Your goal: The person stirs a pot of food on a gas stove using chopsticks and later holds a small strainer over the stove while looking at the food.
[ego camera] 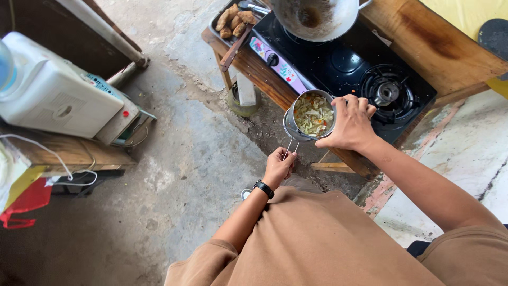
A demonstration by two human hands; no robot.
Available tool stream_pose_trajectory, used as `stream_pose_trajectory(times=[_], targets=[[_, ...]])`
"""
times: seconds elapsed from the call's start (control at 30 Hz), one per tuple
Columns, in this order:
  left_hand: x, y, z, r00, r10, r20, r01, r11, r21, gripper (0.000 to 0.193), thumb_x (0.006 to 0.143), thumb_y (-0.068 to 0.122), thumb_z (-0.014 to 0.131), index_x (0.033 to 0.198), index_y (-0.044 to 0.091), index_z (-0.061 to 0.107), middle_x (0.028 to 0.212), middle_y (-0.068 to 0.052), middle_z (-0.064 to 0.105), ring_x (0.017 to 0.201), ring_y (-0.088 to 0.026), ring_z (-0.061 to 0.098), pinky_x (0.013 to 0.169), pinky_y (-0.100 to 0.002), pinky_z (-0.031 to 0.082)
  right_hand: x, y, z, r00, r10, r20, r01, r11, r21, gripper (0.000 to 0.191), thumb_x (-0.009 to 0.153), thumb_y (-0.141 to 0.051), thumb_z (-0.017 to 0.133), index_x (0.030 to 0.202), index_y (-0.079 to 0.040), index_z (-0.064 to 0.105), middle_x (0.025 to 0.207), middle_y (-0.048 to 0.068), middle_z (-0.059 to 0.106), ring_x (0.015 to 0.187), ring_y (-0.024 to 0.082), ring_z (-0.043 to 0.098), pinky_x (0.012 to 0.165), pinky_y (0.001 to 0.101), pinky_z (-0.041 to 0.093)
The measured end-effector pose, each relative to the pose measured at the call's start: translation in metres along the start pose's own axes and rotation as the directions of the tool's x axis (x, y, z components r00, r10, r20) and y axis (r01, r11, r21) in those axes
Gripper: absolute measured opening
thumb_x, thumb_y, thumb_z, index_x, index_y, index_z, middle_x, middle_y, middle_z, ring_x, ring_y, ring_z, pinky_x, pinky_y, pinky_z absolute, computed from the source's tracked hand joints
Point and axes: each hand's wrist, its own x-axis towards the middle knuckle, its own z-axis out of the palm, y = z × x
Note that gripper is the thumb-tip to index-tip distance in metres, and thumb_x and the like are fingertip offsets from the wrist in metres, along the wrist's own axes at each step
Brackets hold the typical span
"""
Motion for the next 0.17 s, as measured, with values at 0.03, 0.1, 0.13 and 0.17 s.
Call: stream_pose_trajectory(times=[0.03, 0.1, 0.13, 0.17], targets=[[-0.015, -0.002, -0.009, 1.000, 0.013, -0.027, -0.012, 1.000, 0.005, 0.021, 0.097, 0.019, 0.070, 0.090, 0.007, 0.053, 0.064, -0.001, 0.055, 0.044, -0.008, 0.045, 0.036, -0.026, 0.031, -0.004, -0.018, -0.001, 1.000, -0.024, 0.016, 0.025, 1.000, -0.009, 0.116, 0.036, -0.063, 0.090, 0.130, -0.007, 0.051, 0.131, 0.020, 0.047, 0.118, 0.039, 0.038, 0.097, 0.0522, 0.028], [-0.043, -0.005, -0.028, 0.996, -0.004, -0.094, 0.003, 1.000, -0.002, 0.020, 0.096, 0.020, 0.070, 0.091, 0.008, 0.055, 0.065, 0.000, 0.056, 0.045, -0.007, 0.046, 0.037, -0.025, 0.032, -0.012, -0.054, -0.002, 0.996, -0.081, 0.033, 0.081, 0.997, -0.010, 0.115, 0.036, -0.062, 0.090, 0.129, -0.008, 0.051, 0.129, 0.020, 0.048, 0.117, 0.038, 0.039, 0.096, 0.0518, 0.029], [-0.059, -0.007, -0.038, 0.991, -0.014, -0.131, 0.013, 1.000, -0.009, 0.019, 0.096, 0.020, 0.071, 0.092, 0.008, 0.056, 0.065, 0.000, 0.057, 0.046, -0.007, 0.046, 0.037, -0.025, 0.033, -0.015, -0.073, -0.002, 0.993, -0.113, 0.036, 0.113, 0.994, -0.004, 0.115, 0.036, -0.061, 0.091, 0.129, -0.008, 0.051, 0.129, 0.020, 0.048, 0.117, 0.038, 0.039, 0.095, 0.0518, 0.029], [-0.075, -0.011, -0.048, 0.988, 0.006, -0.156, -0.012, 0.999, -0.035, 0.019, 0.096, 0.020, 0.071, 0.091, 0.008, 0.057, 0.065, 0.000, 0.057, 0.046, -0.007, 0.046, 0.037, -0.025, 0.033, -0.019, -0.091, -0.002, 0.988, -0.147, 0.039, 0.147, 0.989, 0.003, 0.114, 0.036, -0.061, 0.091, 0.129, -0.008, 0.052, 0.128, 0.020, 0.048, 0.117, 0.037, 0.039, 0.095, 0.0519, 0.030]])
